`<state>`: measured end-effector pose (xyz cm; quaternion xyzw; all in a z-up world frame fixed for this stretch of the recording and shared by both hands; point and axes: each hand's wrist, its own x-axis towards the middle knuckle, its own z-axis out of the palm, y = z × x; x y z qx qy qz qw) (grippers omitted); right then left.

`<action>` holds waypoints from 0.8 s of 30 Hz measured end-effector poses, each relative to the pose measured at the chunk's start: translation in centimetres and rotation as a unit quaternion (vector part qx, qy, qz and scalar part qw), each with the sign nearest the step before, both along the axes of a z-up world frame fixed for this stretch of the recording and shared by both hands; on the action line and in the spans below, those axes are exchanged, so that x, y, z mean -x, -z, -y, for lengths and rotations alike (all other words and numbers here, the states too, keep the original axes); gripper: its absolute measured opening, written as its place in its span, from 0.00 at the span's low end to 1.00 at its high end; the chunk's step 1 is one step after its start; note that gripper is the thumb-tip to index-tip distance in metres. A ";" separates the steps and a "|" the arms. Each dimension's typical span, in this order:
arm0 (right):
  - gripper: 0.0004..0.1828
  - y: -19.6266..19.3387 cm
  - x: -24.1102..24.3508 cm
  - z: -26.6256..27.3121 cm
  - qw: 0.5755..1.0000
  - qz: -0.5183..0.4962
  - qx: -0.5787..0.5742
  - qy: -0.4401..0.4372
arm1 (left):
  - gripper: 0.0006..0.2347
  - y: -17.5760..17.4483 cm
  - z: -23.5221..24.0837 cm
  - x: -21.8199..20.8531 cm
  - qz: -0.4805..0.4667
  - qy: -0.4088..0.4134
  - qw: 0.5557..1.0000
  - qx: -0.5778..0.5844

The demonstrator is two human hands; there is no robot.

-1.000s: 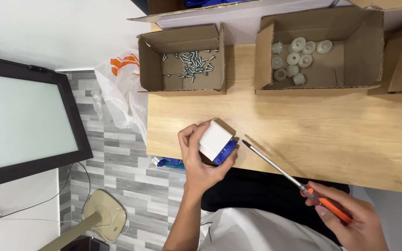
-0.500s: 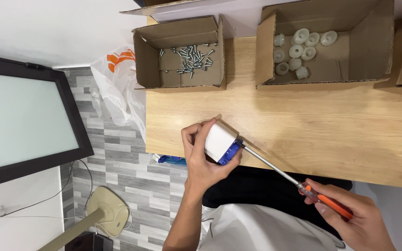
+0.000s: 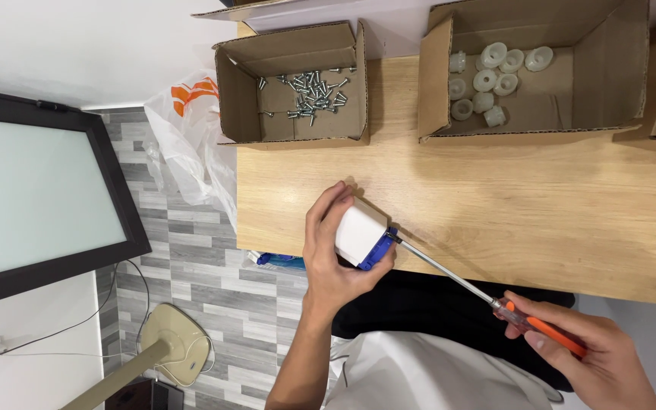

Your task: Assembling electrical sockets by joining plastic components and fastening them with a screwdriver.

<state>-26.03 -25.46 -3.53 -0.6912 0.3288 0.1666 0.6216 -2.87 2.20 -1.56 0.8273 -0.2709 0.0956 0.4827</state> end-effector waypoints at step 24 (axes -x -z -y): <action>0.29 4.4 0.8 1.4 0.933 0.034 -0.341 0.112 | 0.31 1.4 -0.4 0.0 -0.001 0.033 0.998 0.046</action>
